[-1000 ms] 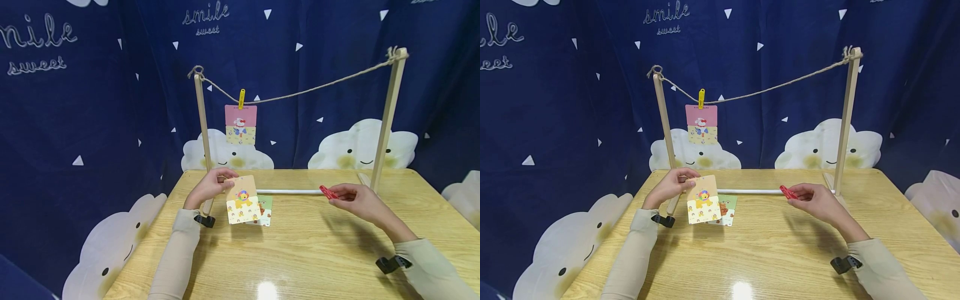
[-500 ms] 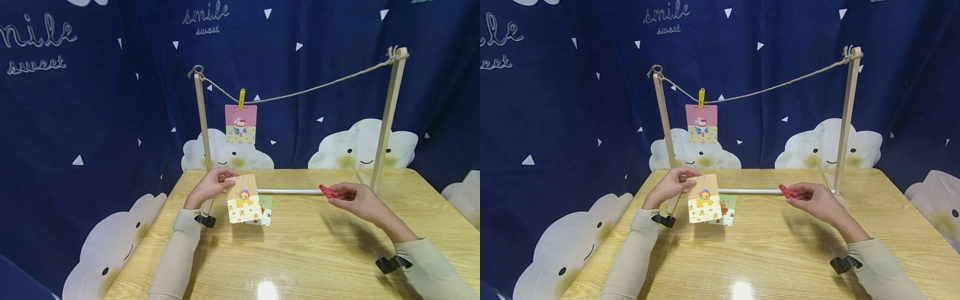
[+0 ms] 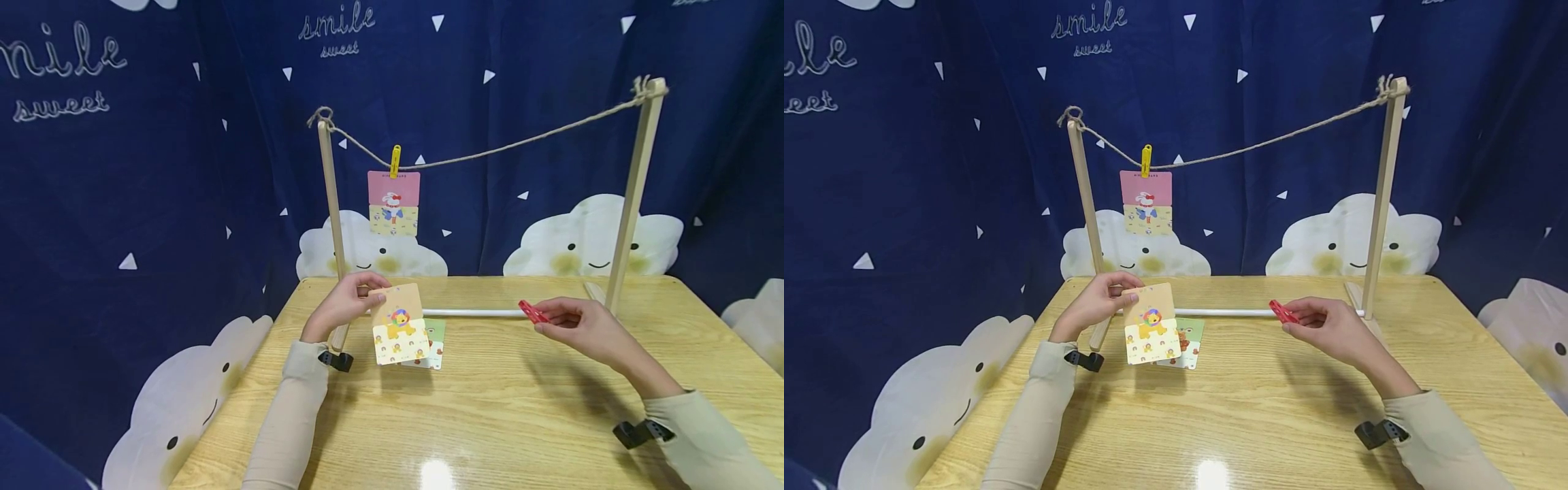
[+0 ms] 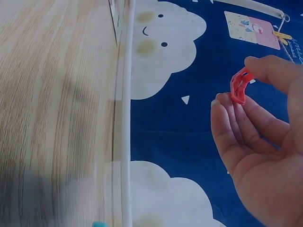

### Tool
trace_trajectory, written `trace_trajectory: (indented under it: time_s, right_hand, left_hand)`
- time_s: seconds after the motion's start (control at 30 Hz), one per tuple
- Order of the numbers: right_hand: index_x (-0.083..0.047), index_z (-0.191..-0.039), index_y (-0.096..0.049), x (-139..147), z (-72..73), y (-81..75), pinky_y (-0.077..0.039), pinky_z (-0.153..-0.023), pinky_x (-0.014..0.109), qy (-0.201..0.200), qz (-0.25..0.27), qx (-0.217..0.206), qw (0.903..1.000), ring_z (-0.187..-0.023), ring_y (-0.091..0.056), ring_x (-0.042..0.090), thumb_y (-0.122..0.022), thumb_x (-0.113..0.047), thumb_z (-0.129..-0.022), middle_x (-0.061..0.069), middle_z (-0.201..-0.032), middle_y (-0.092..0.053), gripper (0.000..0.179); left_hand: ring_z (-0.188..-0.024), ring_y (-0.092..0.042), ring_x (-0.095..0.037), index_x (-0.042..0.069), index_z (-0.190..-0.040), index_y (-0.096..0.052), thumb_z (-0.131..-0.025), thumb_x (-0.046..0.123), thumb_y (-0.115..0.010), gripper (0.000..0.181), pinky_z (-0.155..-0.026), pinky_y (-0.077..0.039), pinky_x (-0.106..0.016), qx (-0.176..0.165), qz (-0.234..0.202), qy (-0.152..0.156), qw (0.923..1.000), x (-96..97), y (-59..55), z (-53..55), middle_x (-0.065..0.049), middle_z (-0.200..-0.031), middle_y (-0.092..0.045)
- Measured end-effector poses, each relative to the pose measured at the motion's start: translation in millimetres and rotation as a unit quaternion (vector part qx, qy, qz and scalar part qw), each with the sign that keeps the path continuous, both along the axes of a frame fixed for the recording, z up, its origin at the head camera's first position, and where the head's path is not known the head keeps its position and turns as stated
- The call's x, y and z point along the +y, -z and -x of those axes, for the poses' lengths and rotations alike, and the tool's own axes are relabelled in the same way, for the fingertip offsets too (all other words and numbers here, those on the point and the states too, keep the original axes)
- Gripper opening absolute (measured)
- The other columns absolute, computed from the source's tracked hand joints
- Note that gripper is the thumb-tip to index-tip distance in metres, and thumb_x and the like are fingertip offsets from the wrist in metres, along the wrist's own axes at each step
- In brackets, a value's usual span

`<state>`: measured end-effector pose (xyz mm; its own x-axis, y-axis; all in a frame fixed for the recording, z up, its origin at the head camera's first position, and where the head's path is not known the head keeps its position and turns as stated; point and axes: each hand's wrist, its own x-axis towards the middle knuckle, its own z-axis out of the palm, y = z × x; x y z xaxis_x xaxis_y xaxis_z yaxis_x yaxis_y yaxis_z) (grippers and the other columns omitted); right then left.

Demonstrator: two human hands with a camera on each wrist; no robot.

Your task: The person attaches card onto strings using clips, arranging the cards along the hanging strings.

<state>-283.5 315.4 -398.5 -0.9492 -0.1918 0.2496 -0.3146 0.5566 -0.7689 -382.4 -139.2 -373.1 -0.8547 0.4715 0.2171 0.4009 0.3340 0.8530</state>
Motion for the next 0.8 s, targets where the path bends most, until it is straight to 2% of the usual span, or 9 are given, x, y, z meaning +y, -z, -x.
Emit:
trace_trajectory:
  time_s: [0.13, 0.4, 0.8]
  right_hand:
    - [-0.005, -0.125, -0.071, -1.4, -1.3, -1.5, -0.058, -0.072, 0.023, -0.002, 0.002, 0.003, 1.0, -0.085, -0.069, 0.012, -0.081, -0.028, -0.092, 0.011, -0.102, -0.073, 0.041]
    - [-0.006, -0.126, -0.07, -3.2, -3.6, -4.9, -0.058, -0.073, 0.023, -0.002, 0.002, 0.003, 1.0, -0.086, -0.069, 0.013, -0.081, -0.028, -0.092, 0.011, -0.103, -0.072, 0.042]
    - [-0.006, -0.123, -0.071, -8.0, -8.1, -10.1, -0.059, -0.072, 0.023, -0.014, 0.017, 0.02, 0.9996, -0.084, -0.07, 0.013, -0.081, -0.024, -0.092, 0.01, -0.101, -0.073, 0.038]
  left_hand:
    - [-0.098, -0.07, -0.022, 0.005, -0.122, -0.069, -0.1, 0.006, -0.068, 0.022, -0.084, -0.058, -0.053, -0.003, -0.004, -0.003, 1.0, 0.7, -0.8, -0.9, -0.014, -0.126, -0.066]
    - [-0.097, -0.071, -0.021, 0.003, -0.122, -0.068, -0.099, 0.004, -0.068, 0.023, -0.076, -0.058, -0.03, -0.001, -0.01, -0.001, 0.9999, 2.6, -2.9, -2.0, -0.016, -0.124, -0.067]
    - [-0.09, -0.071, -0.019, 0.004, -0.118, -0.069, -0.098, 0.005, -0.07, 0.02, -0.074, -0.058, -0.029, 0.011, -0.009, -0.006, 0.9999, 4.5, -3.3, -2.3, -0.014, -0.113, -0.071]
